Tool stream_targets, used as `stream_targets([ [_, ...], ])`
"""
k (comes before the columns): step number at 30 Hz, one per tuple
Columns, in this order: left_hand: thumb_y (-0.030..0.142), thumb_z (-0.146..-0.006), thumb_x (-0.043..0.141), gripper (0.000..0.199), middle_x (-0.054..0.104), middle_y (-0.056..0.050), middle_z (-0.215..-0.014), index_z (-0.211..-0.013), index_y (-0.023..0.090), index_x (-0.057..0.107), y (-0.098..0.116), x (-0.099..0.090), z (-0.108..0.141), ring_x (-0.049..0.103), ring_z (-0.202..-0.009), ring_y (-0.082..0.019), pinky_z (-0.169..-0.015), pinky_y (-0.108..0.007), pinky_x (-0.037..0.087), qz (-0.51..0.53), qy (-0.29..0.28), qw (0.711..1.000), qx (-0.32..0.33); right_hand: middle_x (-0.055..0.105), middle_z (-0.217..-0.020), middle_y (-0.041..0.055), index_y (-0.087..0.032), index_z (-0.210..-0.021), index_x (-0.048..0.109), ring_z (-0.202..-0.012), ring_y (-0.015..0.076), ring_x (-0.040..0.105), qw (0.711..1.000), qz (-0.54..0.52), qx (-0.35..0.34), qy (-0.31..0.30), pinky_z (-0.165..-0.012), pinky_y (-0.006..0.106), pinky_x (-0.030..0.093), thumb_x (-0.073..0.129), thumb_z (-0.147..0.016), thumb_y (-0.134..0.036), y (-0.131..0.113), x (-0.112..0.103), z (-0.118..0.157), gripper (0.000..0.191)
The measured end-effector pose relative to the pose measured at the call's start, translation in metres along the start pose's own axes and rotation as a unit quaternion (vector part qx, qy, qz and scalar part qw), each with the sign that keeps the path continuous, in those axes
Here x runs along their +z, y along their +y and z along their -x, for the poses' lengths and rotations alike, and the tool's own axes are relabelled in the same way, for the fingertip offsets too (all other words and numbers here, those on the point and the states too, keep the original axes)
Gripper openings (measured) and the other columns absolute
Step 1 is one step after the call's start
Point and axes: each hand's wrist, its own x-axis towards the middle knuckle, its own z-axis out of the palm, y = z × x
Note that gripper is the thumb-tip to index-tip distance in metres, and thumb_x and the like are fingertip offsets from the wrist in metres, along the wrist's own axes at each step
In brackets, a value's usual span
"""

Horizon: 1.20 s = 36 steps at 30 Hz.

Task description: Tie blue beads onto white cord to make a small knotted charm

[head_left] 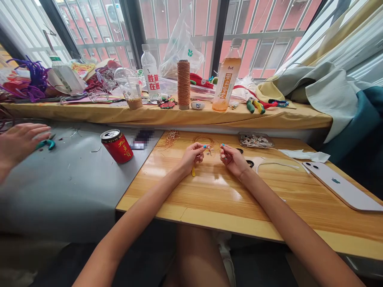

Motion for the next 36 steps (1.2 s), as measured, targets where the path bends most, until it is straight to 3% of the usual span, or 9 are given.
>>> stream_targets([
  [5,0.023,-0.064,0.059,0.019,0.059,-0.005,-0.096,-0.066,0.014,0.042,0.002,-0.002,0.0,0.034,-0.04,0.002,-0.038,-0.015,0.024,0.012,-0.019,0.999,0.042,0.048,-0.048,-0.0051,-0.015,-0.061,0.051,-0.04,0.0032,0.04,0.994,0.099,-0.04,-0.016,-0.038,0.015,0.028,0.062,-0.06,-0.029,0.01,0.0,-0.005,0.017],
  [16,0.019,-0.072,0.051,0.016,0.051,0.004,-0.065,-0.066,0.016,0.037,-0.004,-0.002,-0.003,0.032,-0.035,0.0,-0.033,-0.014,0.027,-0.059,0.062,0.994,0.06,0.046,-0.046,-0.0051,-0.016,-0.063,0.05,-0.038,0.0063,0.037,0.947,0.303,-0.11,-0.001,-0.04,0.021,0.026,0.051,-0.066,-0.04,0.021,0.0,-0.014,0.024],
  [25,0.013,-0.076,0.041,0.012,0.05,0.004,-0.062,-0.065,0.016,0.038,-0.006,-0.001,-0.009,0.039,-0.038,-0.003,-0.04,-0.018,0.041,-0.236,0.134,0.961,0.057,0.047,-0.052,-0.0015,-0.017,-0.061,0.051,-0.05,0.0106,0.04,0.818,0.541,-0.197,-0.003,-0.05,0.023,0.028,0.04,-0.074,-0.03,0.013,0.007,0.002,0.02],
  [27,0.012,-0.075,0.044,0.009,0.055,0.0,-0.068,-0.067,0.015,0.045,0.009,-0.003,0.001,0.05,-0.048,-0.007,-0.052,-0.024,0.047,-0.364,0.093,0.924,0.073,0.046,-0.051,-0.0016,-0.018,-0.061,0.049,-0.05,0.011,0.04,0.826,0.531,-0.187,-0.009,-0.05,0.023,0.028,0.04,-0.074,-0.032,0.014,0.003,0.001,0.022],
  [29,0.01,-0.071,0.05,0.007,0.058,-0.005,-0.089,-0.075,0.016,0.053,0.035,-0.015,0.025,0.056,-0.079,-0.015,-0.077,-0.031,0.045,-0.498,0.087,0.846,0.169,0.044,-0.05,-0.0029,-0.018,-0.063,0.048,-0.047,0.0104,0.039,0.849,0.501,-0.168,-0.007,-0.047,0.023,0.027,0.039,-0.075,-0.037,0.015,-0.002,-0.001,0.024],
  [31,0.015,-0.07,0.055,0.032,0.042,-0.007,-0.122,-0.101,0.02,0.051,0.065,-0.04,0.058,0.036,-0.115,-0.022,-0.098,-0.038,0.027,-0.564,0.21,0.743,0.292,0.043,-0.048,-0.004,-0.018,-0.065,0.048,-0.044,0.0097,0.037,0.865,0.478,-0.15,-0.015,-0.044,0.022,0.026,0.04,-0.074,-0.042,0.017,-0.004,-0.004,0.027],
  [33,0.02,-0.069,0.057,0.057,0.021,-0.012,-0.135,-0.121,0.015,0.035,0.09,-0.077,0.088,0.012,-0.126,-0.027,-0.104,-0.043,0.01,-0.562,0.404,0.649,0.315,0.042,-0.047,-0.0046,-0.018,-0.064,0.048,-0.042,0.0092,0.035,0.878,0.458,-0.139,-0.016,-0.042,0.022,0.026,0.042,-0.072,-0.046,0.017,-0.004,-0.005,0.029],
  [34,0.024,-0.068,0.059,0.07,0.013,-0.016,-0.136,-0.127,0.009,0.023,0.099,-0.097,0.1,0.005,-0.127,-0.029,-0.104,-0.044,0.006,-0.545,0.475,0.624,0.295,0.042,-0.047,-0.0047,-0.018,-0.064,0.048,-0.042,0.009,0.035,0.884,0.448,-0.135,-0.016,-0.041,0.022,0.025,0.043,-0.071,-0.047,0.017,-0.004,-0.006,0.03],
  [36,0.028,-0.068,0.057,0.086,0.014,-0.025,-0.134,-0.129,-0.002,0.005,0.108,-0.131,0.112,0.01,-0.125,-0.033,-0.102,-0.046,0.01,-0.516,0.518,0.655,0.192,0.042,-0.047,-0.0047,-0.018,-0.063,0.047,-0.041,0.0085,0.036,0.894,0.428,-0.129,-0.014,-0.04,0.022,0.026,0.044,-0.07,-0.049,0.017,-0.003,-0.007,0.032],
])
